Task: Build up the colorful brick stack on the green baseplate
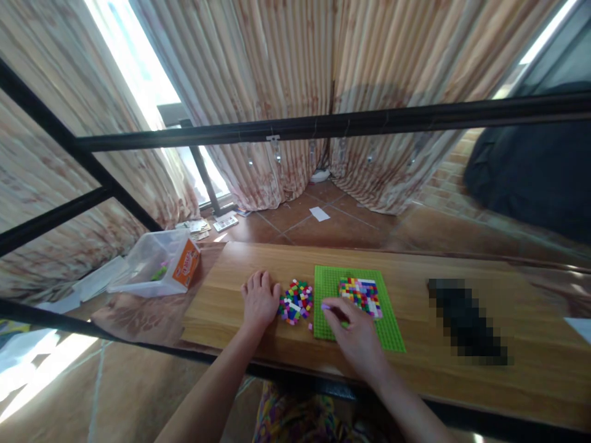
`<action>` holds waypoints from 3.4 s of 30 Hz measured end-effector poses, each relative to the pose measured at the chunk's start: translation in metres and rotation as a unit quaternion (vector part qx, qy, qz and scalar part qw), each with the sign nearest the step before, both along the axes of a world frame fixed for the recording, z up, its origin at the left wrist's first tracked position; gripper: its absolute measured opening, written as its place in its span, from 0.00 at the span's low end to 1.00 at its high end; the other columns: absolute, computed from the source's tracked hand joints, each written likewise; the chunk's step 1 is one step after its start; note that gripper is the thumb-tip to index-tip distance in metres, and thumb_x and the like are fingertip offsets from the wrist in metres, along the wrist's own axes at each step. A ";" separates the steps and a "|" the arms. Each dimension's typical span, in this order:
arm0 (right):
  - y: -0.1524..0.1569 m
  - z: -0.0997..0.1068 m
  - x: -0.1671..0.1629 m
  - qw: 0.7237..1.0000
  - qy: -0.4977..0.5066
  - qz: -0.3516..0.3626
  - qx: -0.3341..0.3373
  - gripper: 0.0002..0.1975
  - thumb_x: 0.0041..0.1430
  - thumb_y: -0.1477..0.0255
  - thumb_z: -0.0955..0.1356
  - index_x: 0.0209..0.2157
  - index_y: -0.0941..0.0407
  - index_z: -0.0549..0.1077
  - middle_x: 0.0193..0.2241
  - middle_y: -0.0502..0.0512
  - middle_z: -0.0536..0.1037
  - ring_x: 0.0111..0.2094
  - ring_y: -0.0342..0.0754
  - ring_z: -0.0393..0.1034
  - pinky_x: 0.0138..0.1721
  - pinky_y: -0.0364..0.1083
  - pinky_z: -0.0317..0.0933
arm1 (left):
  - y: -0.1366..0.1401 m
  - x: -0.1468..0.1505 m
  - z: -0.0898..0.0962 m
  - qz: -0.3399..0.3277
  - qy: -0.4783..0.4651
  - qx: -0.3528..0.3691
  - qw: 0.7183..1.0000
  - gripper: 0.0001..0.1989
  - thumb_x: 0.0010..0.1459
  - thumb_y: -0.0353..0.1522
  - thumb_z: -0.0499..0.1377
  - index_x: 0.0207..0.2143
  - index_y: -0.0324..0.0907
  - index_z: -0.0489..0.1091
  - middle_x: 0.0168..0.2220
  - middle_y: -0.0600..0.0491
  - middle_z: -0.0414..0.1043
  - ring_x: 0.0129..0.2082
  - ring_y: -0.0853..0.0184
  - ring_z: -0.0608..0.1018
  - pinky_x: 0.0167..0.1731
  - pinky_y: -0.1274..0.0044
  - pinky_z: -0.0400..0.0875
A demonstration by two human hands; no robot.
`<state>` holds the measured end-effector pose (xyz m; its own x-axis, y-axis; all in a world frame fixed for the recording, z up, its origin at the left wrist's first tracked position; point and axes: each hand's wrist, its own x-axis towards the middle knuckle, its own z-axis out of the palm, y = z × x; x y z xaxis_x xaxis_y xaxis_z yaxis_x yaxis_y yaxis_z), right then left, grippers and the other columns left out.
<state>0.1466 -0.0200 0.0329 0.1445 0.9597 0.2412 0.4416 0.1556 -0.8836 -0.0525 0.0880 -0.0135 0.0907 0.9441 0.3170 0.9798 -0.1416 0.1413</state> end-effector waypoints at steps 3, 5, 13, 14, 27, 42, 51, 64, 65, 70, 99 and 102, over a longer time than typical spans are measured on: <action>-0.013 0.002 0.033 0.994 0.065 -0.068 -0.047 0.15 0.61 0.59 0.65 0.42 0.54 0.75 0.35 0.55 0.79 0.34 0.48 0.75 0.38 0.47 0.70 | 0.001 -0.002 0.001 -0.005 -0.004 0.004 1.000 0.21 0.62 0.38 0.52 0.54 0.39 0.67 0.56 0.41 0.67 0.57 0.52 0.67 0.55 0.59 0.60; -0.018 0.001 0.056 0.987 0.088 -0.117 -0.062 0.18 0.59 0.57 0.66 0.42 0.55 0.75 0.33 0.55 0.80 0.31 0.48 0.75 0.35 0.47 0.71 | 0.001 -0.003 0.001 -0.006 -0.005 0.007 1.000 0.21 0.62 0.39 0.51 0.54 0.40 0.67 0.56 0.41 0.67 0.56 0.52 0.68 0.55 0.59 0.60; -0.022 -0.014 0.098 0.950 0.203 -0.233 -0.041 0.18 0.48 0.57 0.73 0.37 0.55 0.79 0.29 0.55 0.80 0.27 0.47 0.74 0.32 0.47 0.71 | 0.003 -0.005 0.002 -0.014 0.003 0.012 1.000 0.20 0.62 0.39 0.51 0.53 0.40 0.68 0.55 0.41 0.69 0.55 0.51 0.68 0.53 0.59 0.61; -0.022 -0.016 0.099 0.939 0.246 -0.238 -0.039 0.18 0.45 0.58 0.74 0.35 0.55 0.79 0.30 0.55 0.80 0.28 0.46 0.74 0.32 0.47 0.72 | 0.003 -0.005 0.002 -0.014 0.004 0.013 1.000 0.20 0.62 0.39 0.52 0.53 0.40 0.68 0.55 0.41 0.69 0.55 0.51 0.69 0.53 0.59 0.62; -0.022 -0.026 0.103 0.951 0.230 -0.201 -0.053 0.20 0.49 0.55 0.72 0.37 0.56 0.78 0.30 0.56 0.80 0.29 0.47 0.73 0.31 0.47 0.70 | 0.004 -0.006 0.003 -0.012 0.020 0.011 1.000 0.20 0.63 0.39 0.51 0.53 0.39 0.67 0.55 0.42 0.69 0.54 0.52 0.69 0.53 0.61 0.62; 0.012 -0.034 0.085 0.985 -0.019 -0.171 0.032 0.11 0.55 0.60 0.68 0.34 0.49 0.81 0.51 0.57 0.70 0.53 0.54 0.64 0.56 0.58 0.56 | 0.004 -0.006 0.003 -0.013 0.007 0.011 1.000 0.19 0.62 0.39 0.51 0.52 0.41 0.68 0.55 0.42 0.69 0.54 0.51 0.69 0.53 0.60 0.62; 0.026 -0.040 0.086 0.972 0.183 -0.146 -0.017 0.11 0.45 0.61 0.73 0.29 0.52 0.81 0.46 0.58 0.74 0.54 0.55 0.65 0.54 0.55 0.59 | 0.003 -0.005 0.004 -0.013 0.004 0.005 1.000 0.20 0.63 0.40 0.51 0.53 0.40 0.68 0.55 0.42 0.69 0.54 0.51 0.69 0.53 0.60 0.61; 0.028 -0.042 0.076 0.953 0.235 -0.188 -0.033 0.18 0.45 0.62 0.73 0.38 0.56 0.78 0.40 0.56 0.79 0.39 0.49 0.73 0.41 0.49 0.67 | 0.003 -0.005 0.003 -0.012 -0.002 0.004 1.000 0.20 0.63 0.40 0.51 0.53 0.41 0.68 0.55 0.42 0.68 0.56 0.51 0.68 0.54 0.61 0.61; 0.028 -0.042 0.076 0.955 0.226 -0.189 -0.031 0.19 0.45 0.61 0.72 0.38 0.56 0.78 0.39 0.57 0.79 0.38 0.49 0.73 0.39 0.48 0.67 | 0.002 -0.005 0.003 -0.012 -0.002 0.003 1.000 0.20 0.63 0.40 0.51 0.53 0.41 0.68 0.56 0.42 0.68 0.56 0.51 0.68 0.54 0.60 0.61; 0.029 -0.039 0.075 0.958 0.210 -0.194 -0.036 0.19 0.45 0.61 0.72 0.38 0.57 0.78 0.36 0.56 0.80 0.34 0.48 0.72 0.35 0.47 0.67 | 0.002 -0.005 0.002 -0.014 -0.001 0.004 1.000 0.20 0.63 0.39 0.51 0.53 0.41 0.67 0.56 0.42 0.68 0.56 0.52 0.68 0.54 0.60 0.61; 0.006 -0.018 0.069 0.969 -0.065 -0.208 0.114 0.11 0.55 0.65 0.69 0.39 0.54 0.78 0.48 0.59 0.74 0.51 0.54 0.67 0.55 0.58 0.58 | 0.001 -0.003 0.001 0.000 -0.014 -0.008 1.000 0.20 0.62 0.40 0.52 0.53 0.42 0.68 0.56 0.44 0.68 0.55 0.52 0.69 0.54 0.61 0.61; -0.011 -0.010 0.040 0.972 -0.141 -0.102 0.159 0.08 0.60 0.71 0.66 0.40 0.53 0.76 0.41 0.55 0.77 0.44 0.49 0.70 0.50 0.51 0.63 | 0.001 -0.003 0.001 0.002 -0.017 -0.009 1.000 0.20 0.62 0.41 0.52 0.53 0.42 0.68 0.56 0.44 0.68 0.55 0.52 0.69 0.55 0.61 0.61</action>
